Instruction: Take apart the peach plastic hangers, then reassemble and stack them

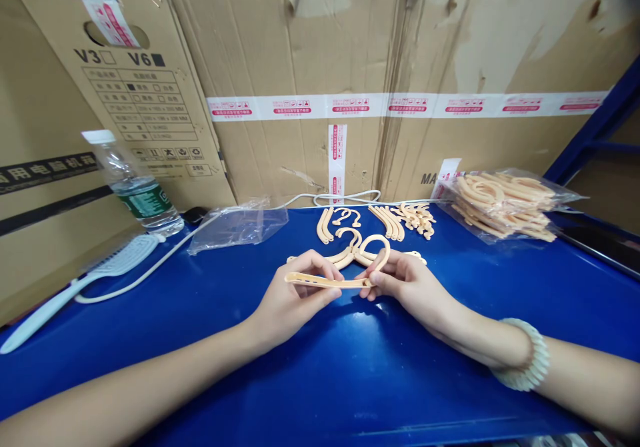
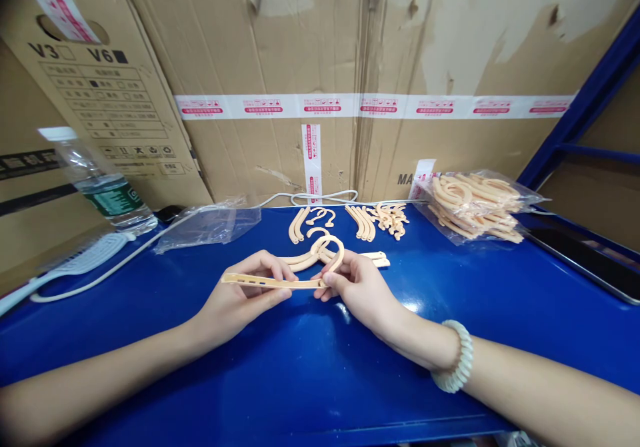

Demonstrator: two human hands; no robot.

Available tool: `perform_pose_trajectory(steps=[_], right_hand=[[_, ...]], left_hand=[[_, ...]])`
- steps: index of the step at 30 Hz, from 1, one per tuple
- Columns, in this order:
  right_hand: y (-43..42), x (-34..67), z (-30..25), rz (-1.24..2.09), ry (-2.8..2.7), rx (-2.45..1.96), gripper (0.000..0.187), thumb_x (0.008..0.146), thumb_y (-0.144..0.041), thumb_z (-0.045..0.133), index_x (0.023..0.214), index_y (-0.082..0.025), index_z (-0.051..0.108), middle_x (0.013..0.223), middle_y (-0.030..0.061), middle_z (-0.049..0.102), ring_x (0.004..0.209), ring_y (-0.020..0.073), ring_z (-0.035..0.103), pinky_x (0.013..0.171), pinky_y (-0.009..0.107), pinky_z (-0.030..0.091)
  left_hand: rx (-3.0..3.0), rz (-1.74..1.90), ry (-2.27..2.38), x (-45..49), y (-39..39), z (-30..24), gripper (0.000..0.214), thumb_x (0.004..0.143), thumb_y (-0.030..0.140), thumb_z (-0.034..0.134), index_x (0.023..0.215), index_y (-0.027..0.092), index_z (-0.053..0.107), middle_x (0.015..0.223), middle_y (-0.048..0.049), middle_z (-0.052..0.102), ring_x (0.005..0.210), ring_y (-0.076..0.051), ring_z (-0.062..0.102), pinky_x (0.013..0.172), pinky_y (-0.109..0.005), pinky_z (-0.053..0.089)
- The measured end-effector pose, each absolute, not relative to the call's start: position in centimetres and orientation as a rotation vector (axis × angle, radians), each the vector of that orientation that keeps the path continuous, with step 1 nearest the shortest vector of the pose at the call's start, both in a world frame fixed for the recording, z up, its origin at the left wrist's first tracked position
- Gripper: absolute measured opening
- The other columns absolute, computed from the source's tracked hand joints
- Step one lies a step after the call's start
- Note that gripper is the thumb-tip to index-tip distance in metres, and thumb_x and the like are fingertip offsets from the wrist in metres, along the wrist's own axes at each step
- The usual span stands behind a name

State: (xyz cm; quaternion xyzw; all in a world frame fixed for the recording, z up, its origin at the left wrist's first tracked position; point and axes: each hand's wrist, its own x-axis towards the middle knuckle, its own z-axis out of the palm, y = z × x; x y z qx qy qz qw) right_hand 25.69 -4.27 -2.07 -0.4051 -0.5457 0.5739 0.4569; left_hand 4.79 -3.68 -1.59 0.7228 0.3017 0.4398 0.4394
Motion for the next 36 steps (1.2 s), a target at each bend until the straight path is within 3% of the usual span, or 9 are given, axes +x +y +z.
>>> perform_pose_trajectory(steps=[10, 16, 23, 27, 31, 36], right_hand=[[-4.1, 25.6, -2.3, 1.355, -1.416, -1.05, 0.02, 0.069, -0.03, 0.073, 0.073, -0.018, 0.057, 0.063, 0.0004, 0.069, 0.059, 0.014, 0.065, 0.059, 0.027, 0.052], [-4.5, 25.4, -2.5, 1.311, -1.538, -1.053, 0.014, 0.069, -0.028, 0.07, 0.07, -0.018, 0.059, 0.06, -0.0008, 0.065, 0.056, 0.0124, 0.06, 0.06, 0.027, 0.051], [-4.6, 25.2, -2.3, 1.301, -1.54, -1.06, 0.021, 0.071, -0.035, 0.073, 0.071, -0.019, 0.06, 0.062, -0.0006, 0.064, 0.057, 0.0131, 0.058, 0.058, 0.027, 0.051], [-4.7, 25.2, -1.5, 1.215, -1.59, -1.047, 0.027, 0.073, -0.044, 0.074, 0.07, -0.019, 0.063, 0.068, -0.0001, 0.062, 0.059, 0.0129, 0.057, 0.059, 0.027, 0.05], [-4.8, 25.3, -1.3, 1.239, -1.616, -1.075, 0.037, 0.077, -0.054, 0.069, 0.069, -0.018, 0.064, 0.059, -0.0017, 0.057, 0.052, 0.011, 0.053, 0.053, 0.025, 0.046], [-4.9, 24.6, -1.7, 1.372, -1.616, -0.999, 0.036, 0.074, -0.052, 0.072, 0.07, -0.017, 0.065, 0.066, 0.0001, 0.064, 0.052, 0.0103, 0.057, 0.054, 0.025, 0.049]], left_hand=[[1.641, 1.078, 0.73, 5.0, -3.6, -1.9, 0.014, 0.081, 0.014, 0.069, 0.08, 0.017, 0.056, 0.081, 0.0009, 0.061, 0.079, -0.013, 0.061, 0.073, -0.024, 0.052], [1.606, 1.097, 0.747, 5.1, -3.6, -2.1, 0.016, 0.077, 0.013, 0.071, 0.082, 0.018, 0.057, 0.083, 0.001, 0.06, 0.085, -0.015, 0.064, 0.08, -0.029, 0.054], [1.622, 1.103, 0.82, 5.3, -4.0, -1.8, 0.013, 0.077, 0.018, 0.07, 0.079, 0.017, 0.057, 0.086, -0.001, 0.059, 0.084, -0.017, 0.063, 0.076, -0.029, 0.055], [1.569, 1.134, 0.895, 5.2, -3.7, -1.6, 0.02, 0.074, 0.019, 0.072, 0.085, 0.017, 0.056, 0.082, -0.0004, 0.063, 0.083, -0.017, 0.064, 0.081, -0.031, 0.053], [1.461, 1.075, 0.941, 5.4, -3.8, -1.6, 0.032, 0.072, 0.018, 0.074, 0.097, 0.017, 0.054, 0.084, -0.0006, 0.066, 0.082, -0.017, 0.066, 0.077, -0.031, 0.053], [1.412, 0.886, 0.871, 5.8, -4.3, -1.9, 0.042, 0.07, 0.018, 0.077, 0.103, 0.017, 0.05, 0.088, -0.0052, 0.073, 0.085, -0.023, 0.072, 0.08, -0.037, 0.054]])
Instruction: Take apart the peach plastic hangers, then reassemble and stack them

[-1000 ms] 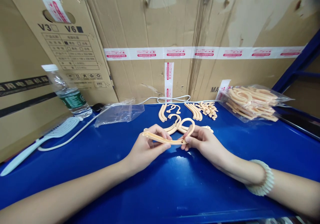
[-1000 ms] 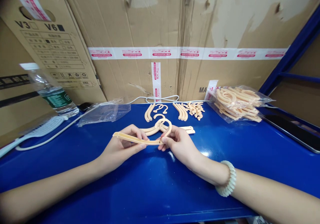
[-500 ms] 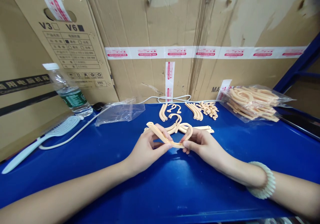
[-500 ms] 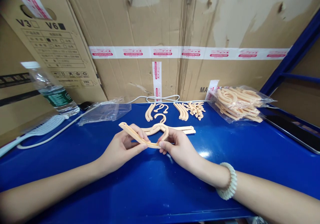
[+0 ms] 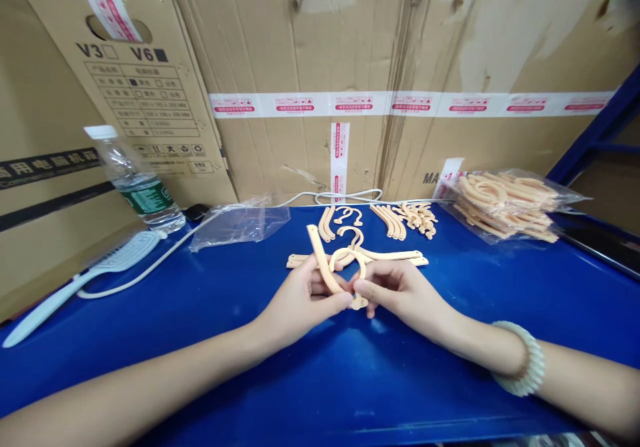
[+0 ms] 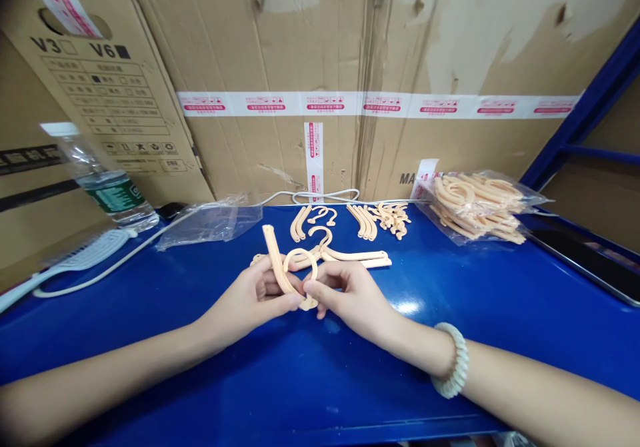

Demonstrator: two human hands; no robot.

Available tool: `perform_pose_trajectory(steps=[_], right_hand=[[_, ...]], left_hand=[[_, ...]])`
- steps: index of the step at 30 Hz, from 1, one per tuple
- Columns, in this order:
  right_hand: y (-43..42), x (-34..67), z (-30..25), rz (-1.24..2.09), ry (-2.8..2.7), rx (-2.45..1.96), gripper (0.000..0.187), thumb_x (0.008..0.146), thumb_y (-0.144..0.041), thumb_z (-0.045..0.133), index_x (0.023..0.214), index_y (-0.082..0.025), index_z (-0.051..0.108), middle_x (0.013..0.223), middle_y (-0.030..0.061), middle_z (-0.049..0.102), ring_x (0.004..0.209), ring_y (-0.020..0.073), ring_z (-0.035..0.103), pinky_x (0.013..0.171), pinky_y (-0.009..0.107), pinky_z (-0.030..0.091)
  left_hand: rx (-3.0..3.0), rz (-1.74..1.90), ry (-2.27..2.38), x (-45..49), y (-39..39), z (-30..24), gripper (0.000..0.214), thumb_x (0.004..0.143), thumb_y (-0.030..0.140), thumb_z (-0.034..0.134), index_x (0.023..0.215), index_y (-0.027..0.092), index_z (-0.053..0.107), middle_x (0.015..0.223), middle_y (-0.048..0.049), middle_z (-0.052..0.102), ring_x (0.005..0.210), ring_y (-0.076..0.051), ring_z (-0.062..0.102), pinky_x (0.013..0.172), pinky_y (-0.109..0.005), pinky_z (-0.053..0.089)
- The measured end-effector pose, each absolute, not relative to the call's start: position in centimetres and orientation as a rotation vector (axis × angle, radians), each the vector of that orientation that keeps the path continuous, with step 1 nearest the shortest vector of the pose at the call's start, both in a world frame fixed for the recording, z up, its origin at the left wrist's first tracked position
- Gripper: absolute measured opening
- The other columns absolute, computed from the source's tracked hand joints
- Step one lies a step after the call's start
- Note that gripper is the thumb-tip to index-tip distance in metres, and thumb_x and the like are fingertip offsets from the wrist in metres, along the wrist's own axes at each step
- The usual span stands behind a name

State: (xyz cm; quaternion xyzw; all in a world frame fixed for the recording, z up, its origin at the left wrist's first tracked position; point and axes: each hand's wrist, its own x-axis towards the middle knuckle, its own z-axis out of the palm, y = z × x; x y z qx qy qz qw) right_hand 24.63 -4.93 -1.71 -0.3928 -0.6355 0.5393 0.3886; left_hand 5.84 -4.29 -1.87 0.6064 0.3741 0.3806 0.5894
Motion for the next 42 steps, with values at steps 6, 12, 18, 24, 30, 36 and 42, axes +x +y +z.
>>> perform_pose_trajectory(steps=[6, 12, 18, 24, 30, 36, 42], right_hand=[[-4.0, 25.5, -0.6, 1.384, -1.551, -0.967, 0.032, 0.071, -0.044, 0.078, 0.082, -0.016, 0.068, 0.071, 0.002, 0.069, 0.062, 0.0146, 0.066, 0.065, 0.03, 0.056], [0.9, 31.2, 0.7, 0.632, -1.851, -1.19, 0.027, 0.077, -0.044, 0.07, 0.08, -0.018, 0.072, 0.086, 0.0076, 0.073, 0.077, 0.0209, 0.066, 0.07, 0.035, 0.053], [4.5, 34.3, -0.9, -0.03, -2.348, -1.182, 0.021, 0.082, -0.026, 0.062, 0.098, -0.019, 0.072, 0.099, 0.0113, 0.073, 0.098, 0.0301, 0.063, 0.091, 0.048, 0.045], [5.5, 33.8, -1.9, 0.017, -2.394, -1.128, 0.022, 0.086, -0.021, 0.053, 0.09, -0.018, 0.074, 0.098, 0.0118, 0.073, 0.098, 0.0292, 0.062, 0.093, 0.047, 0.043], [4.9, 33.5, -1.0, 0.098, -2.198, -1.127, 0.018, 0.087, -0.027, 0.054, 0.084, -0.02, 0.071, 0.095, 0.009, 0.073, 0.093, 0.0272, 0.065, 0.088, 0.043, 0.047], [1.3, 31.2, 0.7, 0.551, -1.667, -1.05, 0.023, 0.089, -0.041, 0.057, 0.098, -0.021, 0.064, 0.072, 0.0037, 0.07, 0.064, 0.0191, 0.067, 0.066, 0.034, 0.054], [-3.1, 27.8, 1.6, 1.208, -1.262, -0.859, 0.025, 0.075, -0.036, 0.075, 0.093, -0.02, 0.068, 0.107, 0.0068, 0.071, 0.087, 0.0221, 0.071, 0.078, 0.035, 0.057]], left_hand=[[1.32, 0.861, 0.84, 5.7, -4.1, -1.8, 0.045, 0.067, 0.016, 0.081, 0.098, 0.017, 0.048, 0.082, -0.0058, 0.076, 0.079, -0.022, 0.074, 0.081, -0.037, 0.054], [1.236, 0.923, 0.88, 5.6, -4.0, -1.4, 0.043, 0.068, 0.014, 0.079, 0.098, 0.018, 0.049, 0.077, -0.0014, 0.073, 0.075, -0.018, 0.072, 0.077, -0.033, 0.053], [1.246, 0.915, 0.844, 5.5, -3.6, -1.5, 0.04, 0.069, 0.017, 0.079, 0.097, 0.017, 0.051, 0.078, -0.002, 0.072, 0.075, -0.018, 0.07, 0.075, -0.033, 0.051], [1.234, 0.898, 0.855, 5.5, -3.6, -1.5, 0.044, 0.069, 0.017, 0.08, 0.101, 0.017, 0.05, 0.08, -0.0021, 0.073, 0.076, -0.017, 0.07, 0.074, -0.031, 0.05], [1.212, 0.908, 0.857, 5.5, -3.6, -1.6, 0.045, 0.069, 0.02, 0.081, 0.101, 0.017, 0.05, 0.081, -0.0031, 0.073, 0.076, -0.018, 0.071, 0.074, -0.031, 0.051], [1.215, 0.923, 0.84, 5.4, -3.5, -1.8, 0.045, 0.068, 0.02, 0.082, 0.1, 0.017, 0.051, 0.082, -0.0033, 0.073, 0.076, -0.018, 0.071, 0.074, -0.032, 0.051], [1.253, 0.918, 0.808, 5.4, -3.6, -1.7, 0.045, 0.07, 0.017, 0.081, 0.102, 0.017, 0.049, 0.082, -0.0015, 0.073, 0.075, -0.016, 0.07, 0.076, -0.03, 0.051]])
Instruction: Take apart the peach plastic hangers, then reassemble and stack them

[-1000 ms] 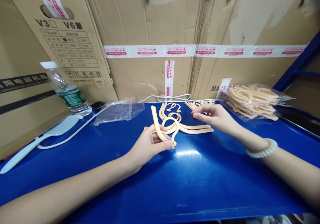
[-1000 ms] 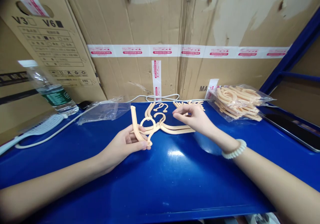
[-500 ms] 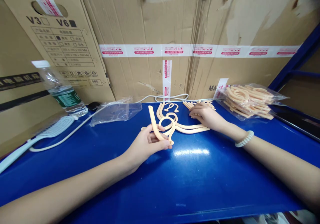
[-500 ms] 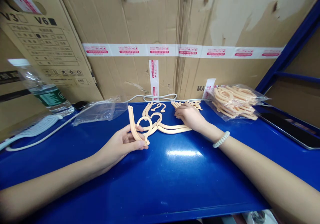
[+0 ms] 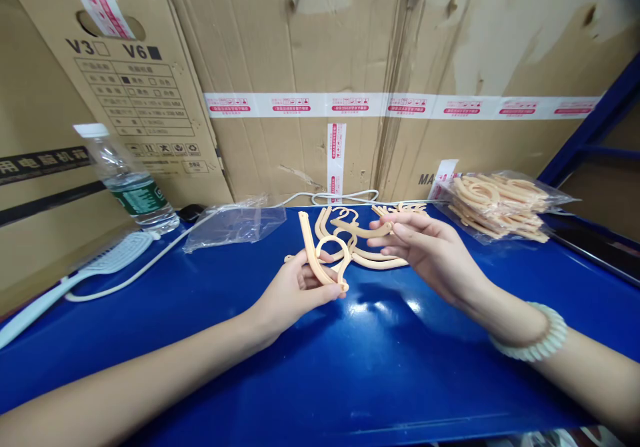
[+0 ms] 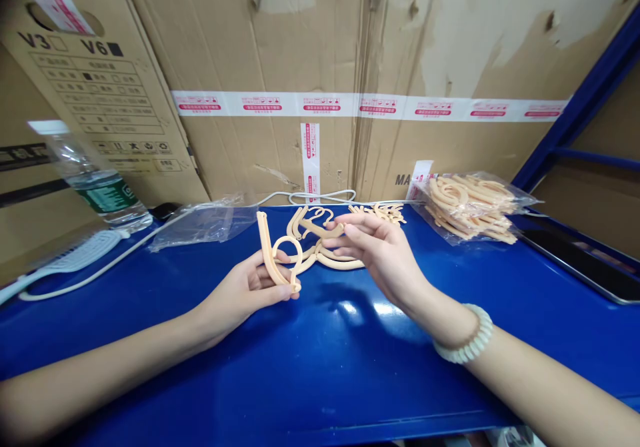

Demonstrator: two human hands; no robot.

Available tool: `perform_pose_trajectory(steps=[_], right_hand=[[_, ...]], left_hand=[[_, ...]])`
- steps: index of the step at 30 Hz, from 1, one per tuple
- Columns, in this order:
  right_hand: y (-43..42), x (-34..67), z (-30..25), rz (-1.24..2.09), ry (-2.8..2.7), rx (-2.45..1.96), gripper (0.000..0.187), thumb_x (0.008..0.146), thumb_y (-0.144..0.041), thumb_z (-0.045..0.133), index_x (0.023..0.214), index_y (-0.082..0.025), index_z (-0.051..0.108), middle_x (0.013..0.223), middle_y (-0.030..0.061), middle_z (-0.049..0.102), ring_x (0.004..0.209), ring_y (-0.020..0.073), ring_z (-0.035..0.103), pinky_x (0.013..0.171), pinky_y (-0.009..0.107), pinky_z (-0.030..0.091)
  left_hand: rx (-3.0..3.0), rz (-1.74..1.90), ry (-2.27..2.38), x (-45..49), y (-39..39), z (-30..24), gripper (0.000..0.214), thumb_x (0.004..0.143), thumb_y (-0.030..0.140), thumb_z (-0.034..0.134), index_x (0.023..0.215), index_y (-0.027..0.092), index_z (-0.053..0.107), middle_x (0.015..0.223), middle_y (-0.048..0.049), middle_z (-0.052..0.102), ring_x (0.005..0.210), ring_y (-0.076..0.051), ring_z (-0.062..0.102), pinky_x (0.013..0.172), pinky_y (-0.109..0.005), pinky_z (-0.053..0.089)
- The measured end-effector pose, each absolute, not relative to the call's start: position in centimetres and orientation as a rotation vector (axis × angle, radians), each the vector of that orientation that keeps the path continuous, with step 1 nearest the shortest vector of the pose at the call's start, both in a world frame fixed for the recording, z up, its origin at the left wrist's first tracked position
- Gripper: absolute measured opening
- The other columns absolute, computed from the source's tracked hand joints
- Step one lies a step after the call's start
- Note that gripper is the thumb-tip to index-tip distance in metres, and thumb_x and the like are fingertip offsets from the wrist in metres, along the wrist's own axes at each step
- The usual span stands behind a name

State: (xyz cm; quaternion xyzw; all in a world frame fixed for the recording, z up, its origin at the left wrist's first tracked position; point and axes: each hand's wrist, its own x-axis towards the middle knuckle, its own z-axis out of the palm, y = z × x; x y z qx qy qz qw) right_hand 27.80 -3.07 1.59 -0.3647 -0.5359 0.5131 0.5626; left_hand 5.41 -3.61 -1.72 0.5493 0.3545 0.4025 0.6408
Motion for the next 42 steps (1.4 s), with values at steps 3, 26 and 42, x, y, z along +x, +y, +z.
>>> perform_pose_trajectory(steps=[3, 26, 42], right_hand=[[-4.1, 27.0, 1.4, 1.332, -1.19, -0.846, 0.019, 0.079, -0.036, 0.072, 0.091, -0.021, 0.068, 0.102, 0.0055, 0.072, 0.089, 0.0204, 0.07, 0.085, 0.037, 0.055], [-4.6, 25.6, -1.2, 1.574, -1.125, -0.865, 0.047, 0.065, -0.017, 0.083, 0.106, -0.019, 0.062, 0.084, -0.0013, 0.068, 0.079, 0.0124, 0.066, 0.079, 0.028, 0.053], [-4.6, 25.2, -2.0, 1.447, -1.52, -0.759, 0.041, 0.084, -0.02, 0.064, 0.122, -0.021, 0.049, 0.101, 0.0036, 0.069, 0.09, 0.0139, 0.067, 0.073, 0.026, 0.053]], left_hand=[[1.252, 0.914, 0.807, 5.4, -3.7, -1.7, 0.046, 0.07, 0.017, 0.081, 0.103, 0.018, 0.049, 0.082, -0.0011, 0.073, 0.076, -0.015, 0.07, 0.078, -0.03, 0.051], [1.402, 0.929, 0.741, 5.4, -3.7, -1.8, 0.033, 0.072, 0.011, 0.073, 0.094, 0.019, 0.049, 0.086, 0.0022, 0.065, 0.082, -0.013, 0.065, 0.082, -0.029, 0.049], [1.52, 0.85, 0.65, 5.3, -3.6, -1.9, 0.017, 0.075, 0.017, 0.069, 0.082, 0.018, 0.054, 0.082, 0.0014, 0.062, 0.083, -0.018, 0.062, 0.081, -0.034, 0.045]])
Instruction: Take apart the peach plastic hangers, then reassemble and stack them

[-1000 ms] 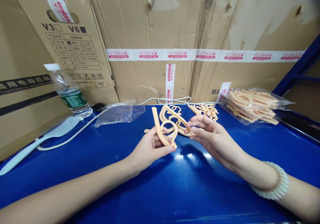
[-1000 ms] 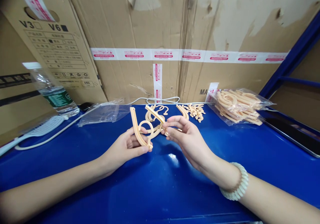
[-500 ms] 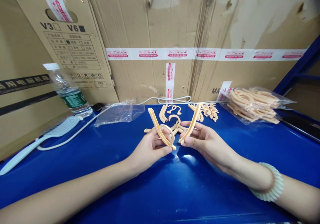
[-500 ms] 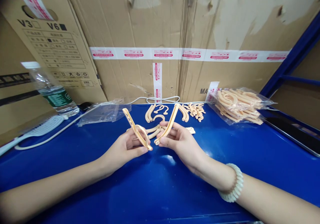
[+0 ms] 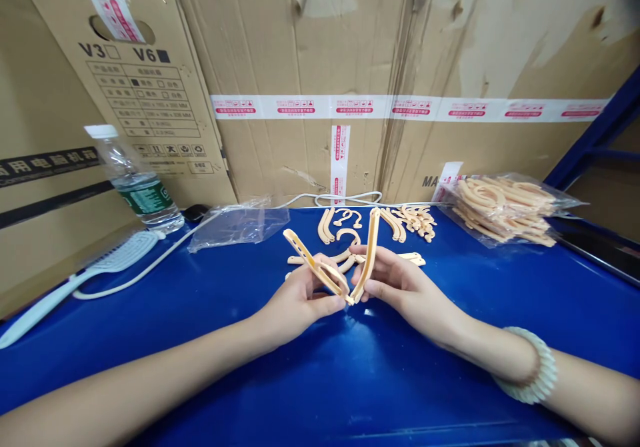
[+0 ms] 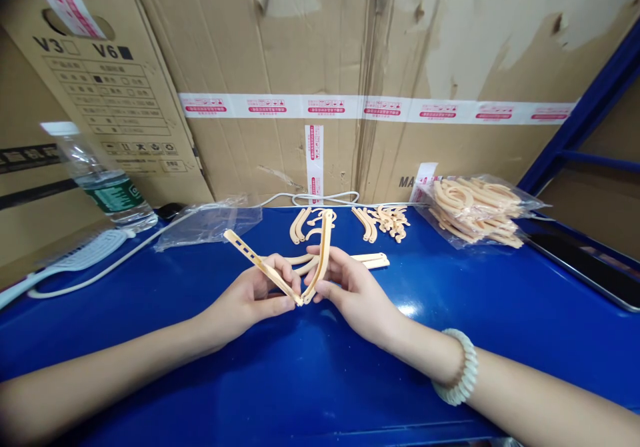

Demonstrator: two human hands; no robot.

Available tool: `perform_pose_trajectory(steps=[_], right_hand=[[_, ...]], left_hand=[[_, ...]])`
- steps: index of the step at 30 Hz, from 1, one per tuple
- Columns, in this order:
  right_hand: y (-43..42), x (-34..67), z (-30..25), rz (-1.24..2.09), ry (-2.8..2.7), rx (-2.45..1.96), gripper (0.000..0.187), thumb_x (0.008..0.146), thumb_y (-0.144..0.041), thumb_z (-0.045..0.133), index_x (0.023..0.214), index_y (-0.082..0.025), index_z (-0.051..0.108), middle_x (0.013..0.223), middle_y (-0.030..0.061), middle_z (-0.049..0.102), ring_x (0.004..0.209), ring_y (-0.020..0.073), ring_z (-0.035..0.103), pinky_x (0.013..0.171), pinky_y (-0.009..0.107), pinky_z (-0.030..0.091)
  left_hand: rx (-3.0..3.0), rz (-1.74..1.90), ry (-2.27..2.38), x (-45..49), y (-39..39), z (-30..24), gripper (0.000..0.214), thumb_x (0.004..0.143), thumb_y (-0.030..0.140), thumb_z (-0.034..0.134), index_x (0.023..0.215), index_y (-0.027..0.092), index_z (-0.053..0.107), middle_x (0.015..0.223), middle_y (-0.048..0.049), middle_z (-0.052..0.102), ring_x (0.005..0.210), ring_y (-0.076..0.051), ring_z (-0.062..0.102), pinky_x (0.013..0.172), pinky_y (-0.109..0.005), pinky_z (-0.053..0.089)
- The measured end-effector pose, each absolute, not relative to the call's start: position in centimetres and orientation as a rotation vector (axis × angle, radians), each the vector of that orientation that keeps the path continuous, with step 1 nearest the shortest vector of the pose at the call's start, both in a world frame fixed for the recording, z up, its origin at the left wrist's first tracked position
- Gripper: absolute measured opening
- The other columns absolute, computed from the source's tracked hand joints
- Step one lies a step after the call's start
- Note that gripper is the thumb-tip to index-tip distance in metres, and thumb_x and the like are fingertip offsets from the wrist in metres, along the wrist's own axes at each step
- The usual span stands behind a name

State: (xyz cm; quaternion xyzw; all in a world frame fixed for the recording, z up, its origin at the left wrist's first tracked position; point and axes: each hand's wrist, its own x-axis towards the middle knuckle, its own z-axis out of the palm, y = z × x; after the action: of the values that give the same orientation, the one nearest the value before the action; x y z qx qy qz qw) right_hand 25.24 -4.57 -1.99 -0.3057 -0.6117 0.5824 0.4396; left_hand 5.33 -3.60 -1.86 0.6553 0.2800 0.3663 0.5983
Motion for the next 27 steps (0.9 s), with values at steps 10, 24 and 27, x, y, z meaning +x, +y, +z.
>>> perform_pose_trajectory(steps=[10, 24, 27], right_hand=[[-4.56, 25.33, -1.72, 1.465, -1.534, -0.748, 0.04, 0.083, -0.018, 0.064, 0.121, -0.022, 0.053, 0.103, 0.0041, 0.071, 0.097, 0.0167, 0.068, 0.079, 0.029, 0.057], [-4.84, 25.07, -1.51, 1.359, -1.563, -0.787, 0.028, 0.082, -0.026, 0.067, 0.109, -0.021, 0.063, 0.095, 0.0041, 0.073, 0.089, 0.0191, 0.07, 0.08, 0.035, 0.059], [-5.0, 24.99, -1.45, 1.274, -1.589, -0.803, 0.016, 0.081, -0.023, 0.067, 0.097, -0.021, 0.066, 0.094, 0.0041, 0.072, 0.086, 0.0191, 0.07, 0.081, 0.036, 0.058]], left_hand=[[1.524, 0.816, 0.768, 5.34, -3.73, -1.8, 0.024, 0.072, 0.018, 0.071, 0.084, 0.019, 0.05, 0.092, -0.004, 0.065, 0.093, -0.023, 0.064, 0.09, -0.04, 0.048], [1.54, 0.915, 0.799, 5.34, -3.66, -2.04, 0.02, 0.074, 0.019, 0.074, 0.086, 0.017, 0.059, 0.093, -0.0056, 0.073, 0.096, -0.025, 0.069, 0.092, -0.041, 0.051], [1.521, 0.935, 0.806, 5.36, -3.7, -2.06, 0.019, 0.072, 0.017, 0.075, 0.083, 0.017, 0.06, 0.095, -0.0062, 0.074, 0.096, -0.024, 0.07, 0.091, -0.039, 0.052]])
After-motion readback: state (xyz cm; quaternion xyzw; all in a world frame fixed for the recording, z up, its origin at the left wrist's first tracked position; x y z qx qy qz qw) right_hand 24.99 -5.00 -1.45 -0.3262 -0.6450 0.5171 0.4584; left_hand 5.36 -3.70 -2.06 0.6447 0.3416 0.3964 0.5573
